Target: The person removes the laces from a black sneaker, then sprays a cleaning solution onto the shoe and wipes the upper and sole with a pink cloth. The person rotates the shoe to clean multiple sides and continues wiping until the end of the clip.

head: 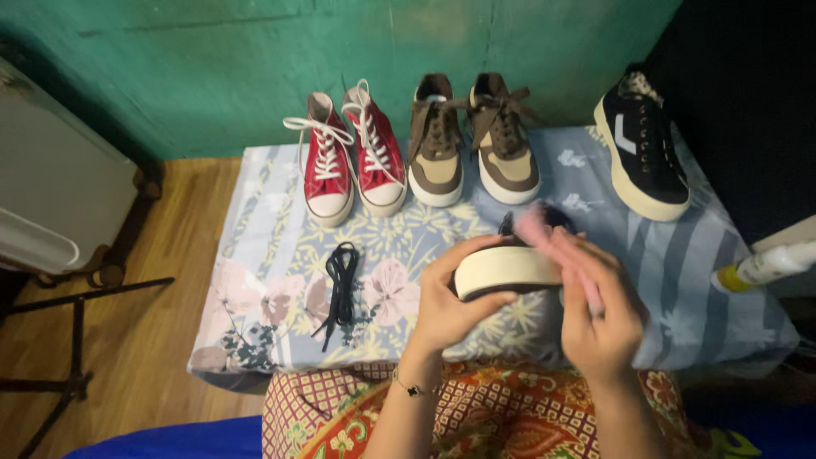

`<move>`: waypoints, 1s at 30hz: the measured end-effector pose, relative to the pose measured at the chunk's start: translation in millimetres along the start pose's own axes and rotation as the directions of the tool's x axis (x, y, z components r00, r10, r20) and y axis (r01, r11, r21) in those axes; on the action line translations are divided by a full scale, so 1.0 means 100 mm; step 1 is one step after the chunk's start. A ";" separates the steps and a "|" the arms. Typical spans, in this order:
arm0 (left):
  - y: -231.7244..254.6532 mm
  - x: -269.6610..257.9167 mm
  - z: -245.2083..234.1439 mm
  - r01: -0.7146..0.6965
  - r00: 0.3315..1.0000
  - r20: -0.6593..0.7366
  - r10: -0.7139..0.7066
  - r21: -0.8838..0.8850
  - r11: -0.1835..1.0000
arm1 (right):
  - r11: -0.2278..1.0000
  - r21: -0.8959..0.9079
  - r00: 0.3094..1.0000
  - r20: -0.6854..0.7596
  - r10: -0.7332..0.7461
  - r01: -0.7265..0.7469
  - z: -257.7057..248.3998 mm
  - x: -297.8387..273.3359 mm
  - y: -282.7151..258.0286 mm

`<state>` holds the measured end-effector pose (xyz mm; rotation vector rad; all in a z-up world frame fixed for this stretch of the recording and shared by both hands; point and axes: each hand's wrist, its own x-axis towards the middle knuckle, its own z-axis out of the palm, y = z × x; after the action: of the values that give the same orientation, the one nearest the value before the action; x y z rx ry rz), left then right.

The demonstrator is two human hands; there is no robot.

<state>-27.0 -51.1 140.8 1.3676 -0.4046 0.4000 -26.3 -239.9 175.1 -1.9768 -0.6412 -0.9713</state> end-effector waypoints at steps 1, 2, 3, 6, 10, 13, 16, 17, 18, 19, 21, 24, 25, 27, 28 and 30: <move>0.17 0.05 0.03 -0.049 0.999 0.001 0.049 0.093 0.994 | 0.995 0.043 0.996 0.002 -0.092 0.092 -0.07 0.10 -0.16; 0.34 0.08 0.05 -0.097 0.995 0.006 0.098 0.185 0.978 | 0.990 0.058 0.992 0.018 -0.126 0.125 -0.17 0.21 -0.29; 0.50 0.12 0.04 -0.090 0.996 0.003 0.090 0.152 0.984 | 0.985 0.075 0.987 0.029 -0.160 0.157 -0.23 0.31 -0.40; 0.83 0.19 0.05 -0.034 0.999 0.010 0.033 0.104 0.994 | 0.975 0.133 0.980 0.068 -0.188 0.178 -0.30 0.50 -0.54; 0.82 0.24 0.17 -0.017 1.000 0.024 0.016 0.055 0.998 | 0.912 0.397 0.994 -0.065 -0.087 0.106 -0.16 0.44 -0.41; 0.73 0.27 0.20 -0.113 0.993 0.031 0.113 -0.024 0.993 | 0.751 0.571 0.920 0.019 0.392 -0.332 -0.12 0.39 -0.31; 0.65 0.28 0.24 -0.099 0.993 0.077 0.089 0.141 0.985 | 0.872 0.468 0.986 -0.006 0.167 -0.145 -0.19 0.48 -0.27; 0.63 0.28 0.26 -0.077 0.994 0.097 0.056 0.230 0.970 | 0.898 0.439 0.999 0.033 0.022 -0.035 -0.23 0.52 -0.29; 0.61 0.27 0.29 -0.051 0.994 0.101 0.029 0.224 0.973 | 0.907 0.415 0.990 0.078 -0.121 0.078 -0.26 0.57 -0.31; 0.59 0.28 0.32 -0.033 0.995 0.104 0.010 0.220 0.975 | 0.896 0.397 0.955 0.126 -0.268 0.199 -0.27 0.63 -0.33; 0.58 0.32 0.36 -0.070 0.993 0.107 0.056 0.137 0.988 | 0.878 0.185 0.850 0.230 -0.474 0.440 -0.27 0.74 -0.40; 0.58 0.36 0.40 -0.263 0.963 0.109 0.248 0.157 0.952 | 0.826 0.098 0.775 0.301 -0.556 0.554 -0.31 0.83 -0.52; 0.61 0.36 0.39 -0.340 0.940 0.133 0.313 0.331 0.880 | 0.824 0.104 0.773 0.300 -0.560 0.557 -0.33 0.87 -0.55; 0.65 0.37 0.39 -0.265 0.964 0.131 0.230 0.432 0.862 | 0.912 0.267 0.902 0.219 -0.373 0.312 -0.39 0.93 -0.62; 0.66 0.38 0.43 -0.115 0.991 0.107 0.082 0.363 0.925 | 0.918 0.352 0.945 0.196 -0.263 0.182 -0.43 0.94 -0.65; 0.70 0.38 0.49 0.001 0.994 0.106 -0.035 0.307 0.952 | 0.989 0.134 0.991 0.111 -0.077 0.062 -0.44 0.92 -0.75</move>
<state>-31.0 -86.5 227.1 1.7011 -0.4334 0.3840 -45.1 -229.3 300.5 -1.9157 -0.8223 -0.8384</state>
